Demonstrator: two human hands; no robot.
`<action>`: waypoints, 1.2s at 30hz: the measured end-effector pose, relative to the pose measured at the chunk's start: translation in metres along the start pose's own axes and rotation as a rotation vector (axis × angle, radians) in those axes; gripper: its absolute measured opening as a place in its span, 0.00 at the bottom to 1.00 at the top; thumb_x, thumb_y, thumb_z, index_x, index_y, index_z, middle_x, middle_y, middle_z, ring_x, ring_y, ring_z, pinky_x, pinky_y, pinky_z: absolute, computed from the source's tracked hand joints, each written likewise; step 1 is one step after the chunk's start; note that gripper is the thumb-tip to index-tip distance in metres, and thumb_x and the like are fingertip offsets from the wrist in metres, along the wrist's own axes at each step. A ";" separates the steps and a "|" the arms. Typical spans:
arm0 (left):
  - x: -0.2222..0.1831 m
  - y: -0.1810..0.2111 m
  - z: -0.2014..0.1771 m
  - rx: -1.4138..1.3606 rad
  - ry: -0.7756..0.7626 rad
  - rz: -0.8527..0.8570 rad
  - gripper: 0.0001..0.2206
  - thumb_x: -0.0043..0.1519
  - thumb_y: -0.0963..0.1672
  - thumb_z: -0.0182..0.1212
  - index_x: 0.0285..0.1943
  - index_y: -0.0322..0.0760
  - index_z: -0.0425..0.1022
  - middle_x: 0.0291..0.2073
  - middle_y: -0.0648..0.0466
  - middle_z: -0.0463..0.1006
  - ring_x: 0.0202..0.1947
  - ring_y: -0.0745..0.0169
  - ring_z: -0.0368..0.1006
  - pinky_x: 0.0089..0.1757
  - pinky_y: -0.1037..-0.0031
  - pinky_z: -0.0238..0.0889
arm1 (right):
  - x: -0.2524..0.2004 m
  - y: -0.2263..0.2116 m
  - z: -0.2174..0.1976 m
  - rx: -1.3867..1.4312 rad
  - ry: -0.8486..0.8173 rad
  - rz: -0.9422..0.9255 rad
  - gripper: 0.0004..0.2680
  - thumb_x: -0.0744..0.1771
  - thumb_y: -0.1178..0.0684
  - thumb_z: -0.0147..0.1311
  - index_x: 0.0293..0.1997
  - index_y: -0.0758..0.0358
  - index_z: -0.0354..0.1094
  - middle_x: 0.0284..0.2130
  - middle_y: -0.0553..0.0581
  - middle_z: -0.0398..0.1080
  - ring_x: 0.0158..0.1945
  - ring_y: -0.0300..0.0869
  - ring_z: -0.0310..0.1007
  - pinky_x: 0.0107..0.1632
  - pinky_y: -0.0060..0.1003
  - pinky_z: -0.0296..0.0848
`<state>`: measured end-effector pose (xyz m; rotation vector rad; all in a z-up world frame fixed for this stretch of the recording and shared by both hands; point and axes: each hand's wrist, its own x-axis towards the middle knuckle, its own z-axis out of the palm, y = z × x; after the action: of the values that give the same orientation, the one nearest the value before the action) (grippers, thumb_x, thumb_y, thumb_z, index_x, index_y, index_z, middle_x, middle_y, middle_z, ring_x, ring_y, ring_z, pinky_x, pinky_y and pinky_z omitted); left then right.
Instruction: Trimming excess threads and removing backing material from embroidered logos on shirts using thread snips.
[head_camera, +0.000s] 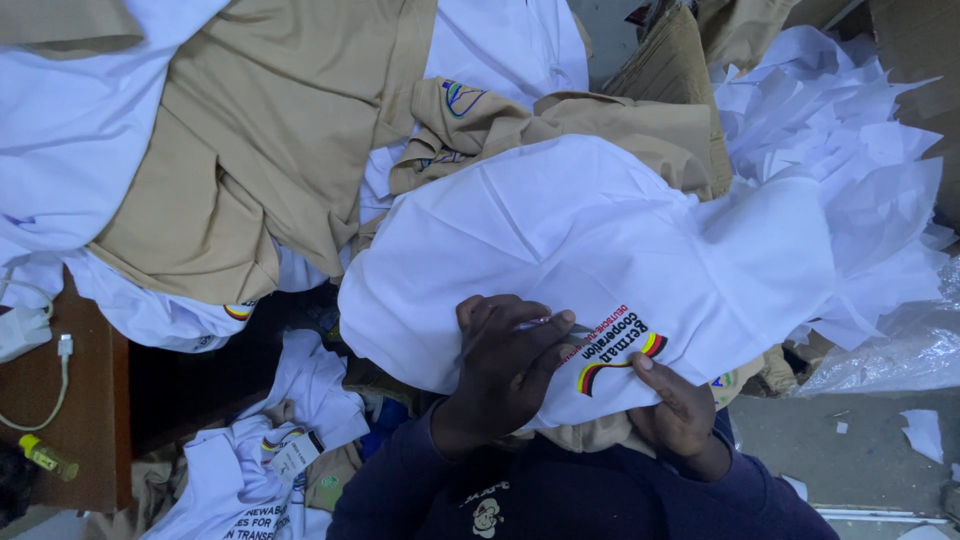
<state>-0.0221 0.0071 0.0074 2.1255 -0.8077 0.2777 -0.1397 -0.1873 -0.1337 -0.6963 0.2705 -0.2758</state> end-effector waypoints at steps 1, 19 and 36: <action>0.000 0.001 -0.001 0.008 -0.002 -0.005 0.11 0.67 0.44 0.66 0.58 0.46 0.79 0.48 0.54 0.78 0.48 0.52 0.75 0.54 0.53 0.56 | -0.005 0.007 -0.015 -0.203 -0.099 -0.185 0.10 0.68 0.67 0.54 0.55 0.76 0.72 0.63 0.78 0.68 0.68 0.63 0.71 0.71 0.57 0.76; -0.002 -0.006 0.009 -0.091 0.013 -0.018 0.13 0.68 0.43 0.67 0.60 0.49 0.77 0.48 0.54 0.77 0.48 0.55 0.75 0.53 0.57 0.57 | 0.000 -0.002 0.001 -0.325 -0.098 -0.234 0.16 0.67 0.67 0.54 0.63 0.76 0.66 0.65 0.77 0.66 0.70 0.65 0.67 0.73 0.57 0.71; 0.005 -0.012 0.007 -0.117 0.026 0.023 0.13 0.66 0.38 0.68 0.57 0.49 0.77 0.44 0.55 0.78 0.46 0.58 0.75 0.53 0.58 0.59 | 0.007 -0.002 -0.014 -0.635 -0.329 -0.627 0.10 0.70 0.65 0.54 0.59 0.68 0.70 0.63 0.74 0.68 0.69 0.60 0.72 0.74 0.54 0.78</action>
<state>-0.0110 0.0045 -0.0019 2.0004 -0.8136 0.2631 -0.1384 -0.1997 -0.1438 -1.4370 -0.2016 -0.6778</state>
